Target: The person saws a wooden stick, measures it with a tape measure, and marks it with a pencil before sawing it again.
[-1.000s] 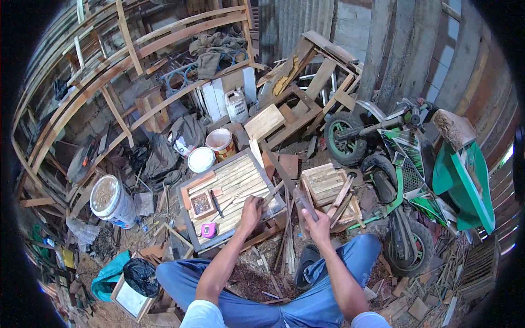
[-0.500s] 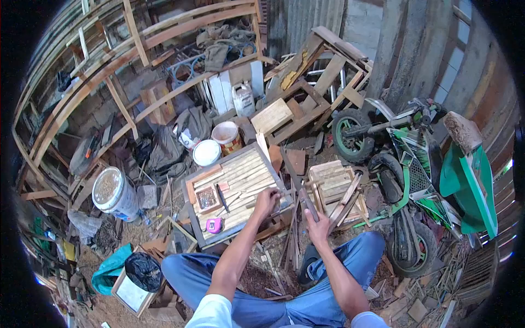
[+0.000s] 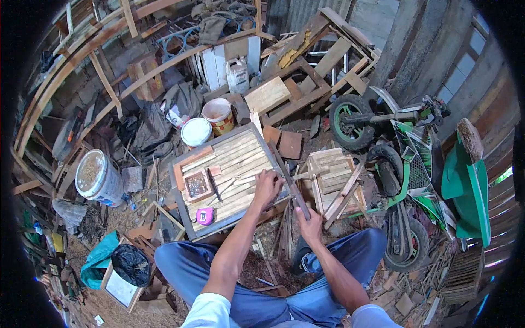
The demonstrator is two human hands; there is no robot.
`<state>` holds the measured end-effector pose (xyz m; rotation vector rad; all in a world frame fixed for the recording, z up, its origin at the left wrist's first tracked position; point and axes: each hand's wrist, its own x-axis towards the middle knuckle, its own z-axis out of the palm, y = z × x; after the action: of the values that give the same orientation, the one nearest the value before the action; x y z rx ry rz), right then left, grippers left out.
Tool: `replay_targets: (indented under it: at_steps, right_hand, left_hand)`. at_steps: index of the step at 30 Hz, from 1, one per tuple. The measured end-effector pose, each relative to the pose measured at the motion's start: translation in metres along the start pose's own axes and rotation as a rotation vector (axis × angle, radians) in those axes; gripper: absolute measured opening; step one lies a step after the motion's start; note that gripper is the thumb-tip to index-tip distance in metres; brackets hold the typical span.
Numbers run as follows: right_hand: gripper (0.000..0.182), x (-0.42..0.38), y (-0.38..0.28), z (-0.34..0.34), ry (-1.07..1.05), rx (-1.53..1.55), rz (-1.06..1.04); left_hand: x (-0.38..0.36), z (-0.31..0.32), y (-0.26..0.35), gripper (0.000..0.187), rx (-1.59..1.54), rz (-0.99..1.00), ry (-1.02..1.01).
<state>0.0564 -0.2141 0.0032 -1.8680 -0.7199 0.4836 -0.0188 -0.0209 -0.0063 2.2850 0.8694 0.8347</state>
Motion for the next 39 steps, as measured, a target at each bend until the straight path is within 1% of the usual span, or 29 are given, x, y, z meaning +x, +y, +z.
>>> replay_targets:
  at_steps: [2,3,6,7,10,12,14,16,17,20,26,27,29,32,34,36,39]
  right_hand:
    - [0.038,0.001,0.000,-0.002,0.001,-0.017,-0.025]
    - [0.037,0.000,-0.007,-0.005,0.005,-0.054,-0.031]
    - [0.037,0.002,0.003,-0.003,0.021,0.025,-0.034]
    - [0.038,0.003,0.006,-0.002,0.026,0.009,-0.041]
    - [0.041,0.003,0.003,0.000,0.016,-0.064,-0.046]
    - [0.045,0.001,-0.009,-0.002,-0.010,-0.143,-0.035]
    - [0.048,0.001,-0.011,-0.003,-0.005,-0.132,-0.029]
    - [0.050,0.000,-0.011,-0.003,-0.029,-0.155,0.004]
    - [0.052,-0.003,-0.018,-0.003,-0.006,-0.156,-0.006]
    - [0.053,-0.002,-0.023,-0.007,-0.057,-0.169,-0.001]
    - [0.054,-0.006,-0.025,-0.017,-0.078,-0.181,0.060]
    - [0.055,-0.013,-0.026,-0.020,-0.082,-0.175,0.054]
    - [0.056,-0.027,-0.029,-0.029,-0.091,-0.166,0.028]
    - [0.056,-0.052,-0.042,-0.044,-0.129,-0.259,0.223]
    - [0.054,-0.060,-0.034,-0.048,-0.144,-0.253,0.225]
    - [0.052,-0.063,-0.042,-0.048,-0.143,-0.253,0.247]
    - [0.054,-0.029,-0.046,-0.020,-0.062,-0.158,0.047]
  left_hand:
    - [-0.001,0.001,0.000,0.020,0.002,0.020,0.046]
    - [0.000,0.001,-0.003,0.020,-0.013,0.016,0.020]
    - [0.001,-0.005,-0.002,0.023,-0.043,-0.045,0.003]
    - [-0.001,-0.007,0.001,0.028,0.022,-0.036,-0.021]
    - [-0.002,0.002,-0.001,0.032,0.137,0.088,0.070]
    - [-0.001,-0.001,0.005,0.034,0.152,0.011,0.013]
    - [0.003,-0.003,0.008,0.035,0.175,-0.058,-0.028]
    - [0.005,0.004,0.003,0.037,0.165,-0.064,-0.003]
    - [0.005,0.004,0.004,0.039,0.159,-0.069,0.009]
    - [0.008,0.003,0.007,0.038,0.139,-0.171,-0.039]
    - [0.011,0.000,0.007,0.044,0.127,-0.181,-0.057]
    - [0.011,-0.001,0.006,0.045,0.115,-0.194,-0.097]
    - [0.011,-0.001,0.005,0.045,0.123,-0.183,-0.078]
    - [0.009,0.002,0.004,0.046,0.112,-0.160,-0.047]
    - [0.009,0.002,0.002,0.045,0.107,-0.144,-0.042]
    - [0.009,0.003,0.000,0.044,0.107,-0.138,-0.025]
    - [0.007,0.004,0.001,0.043,0.097,-0.141,-0.007]
